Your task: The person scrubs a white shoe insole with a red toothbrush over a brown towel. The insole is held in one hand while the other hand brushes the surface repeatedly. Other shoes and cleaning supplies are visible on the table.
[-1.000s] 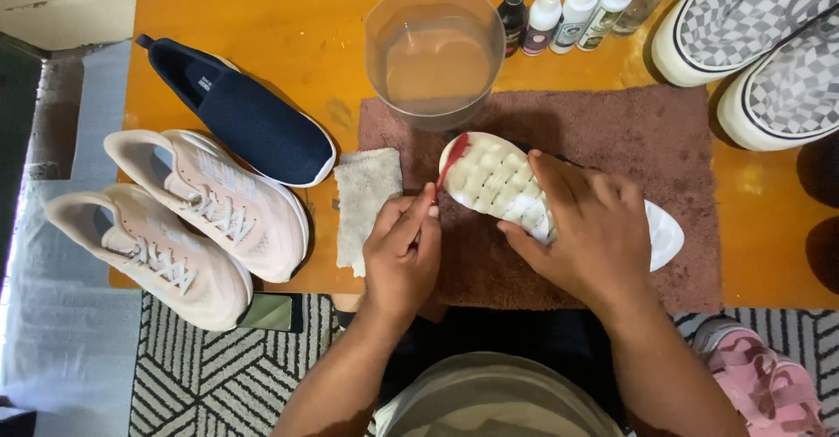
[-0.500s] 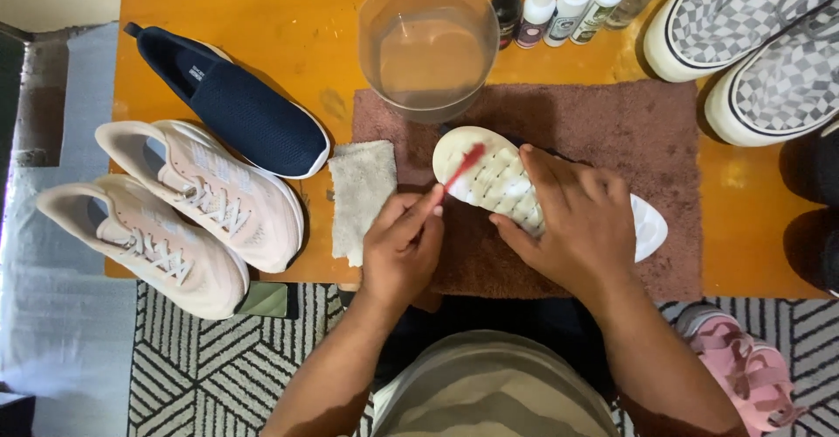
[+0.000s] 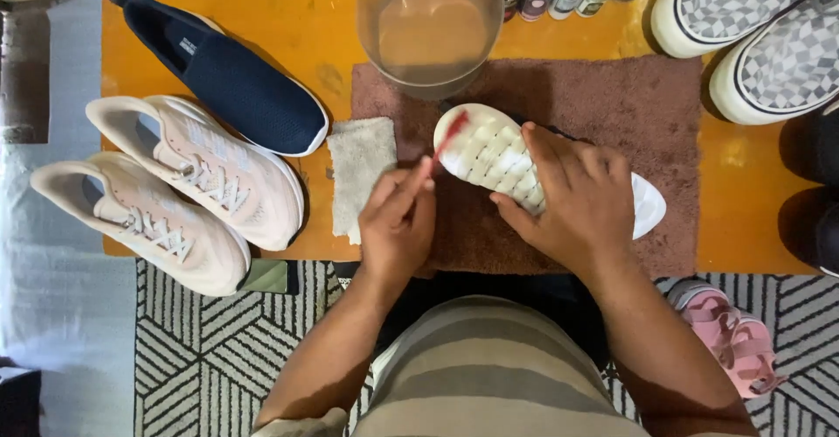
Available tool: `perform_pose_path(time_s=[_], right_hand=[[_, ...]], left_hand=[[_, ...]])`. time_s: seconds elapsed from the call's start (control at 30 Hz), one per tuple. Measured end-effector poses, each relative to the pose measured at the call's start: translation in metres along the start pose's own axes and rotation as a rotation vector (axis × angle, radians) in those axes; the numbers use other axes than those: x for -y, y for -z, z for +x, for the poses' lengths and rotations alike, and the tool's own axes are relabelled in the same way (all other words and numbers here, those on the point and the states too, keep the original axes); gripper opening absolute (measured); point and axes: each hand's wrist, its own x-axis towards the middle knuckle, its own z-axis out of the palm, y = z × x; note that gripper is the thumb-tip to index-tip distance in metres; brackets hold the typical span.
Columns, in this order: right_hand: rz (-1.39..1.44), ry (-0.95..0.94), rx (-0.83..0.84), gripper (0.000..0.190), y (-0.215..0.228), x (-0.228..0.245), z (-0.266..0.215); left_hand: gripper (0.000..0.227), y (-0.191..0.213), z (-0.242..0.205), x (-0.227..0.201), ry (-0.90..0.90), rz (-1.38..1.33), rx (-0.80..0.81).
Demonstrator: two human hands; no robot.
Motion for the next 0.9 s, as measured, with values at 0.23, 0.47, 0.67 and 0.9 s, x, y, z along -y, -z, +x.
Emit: perform_pose_path(time_s=[0.23,0.47,0.67,0.9], right_hand=[[0.002,0.001,0.018,0.078,-0.001,-0.001,0.0],[0.033,-0.011,0.037,0.079,0.0,-0.001,-0.001],[0.019,-0.017,0.081,0.08,-0.003,-0.002,-0.003],[-0.01,0.014,0.016,0.081,-0.004,-0.004,-0.005]], left_hand=[[0.034,0.0,0.001,-0.007,0.046,0.063,0.083],[0.037,-0.003,0.001,-0.012,0.044,0.097,0.029],[0.04,0.003,-0.002,-0.019,-0.004,0.119,0.032],[0.035,0.007,-0.001,-0.03,0.022,0.129,0.086]])
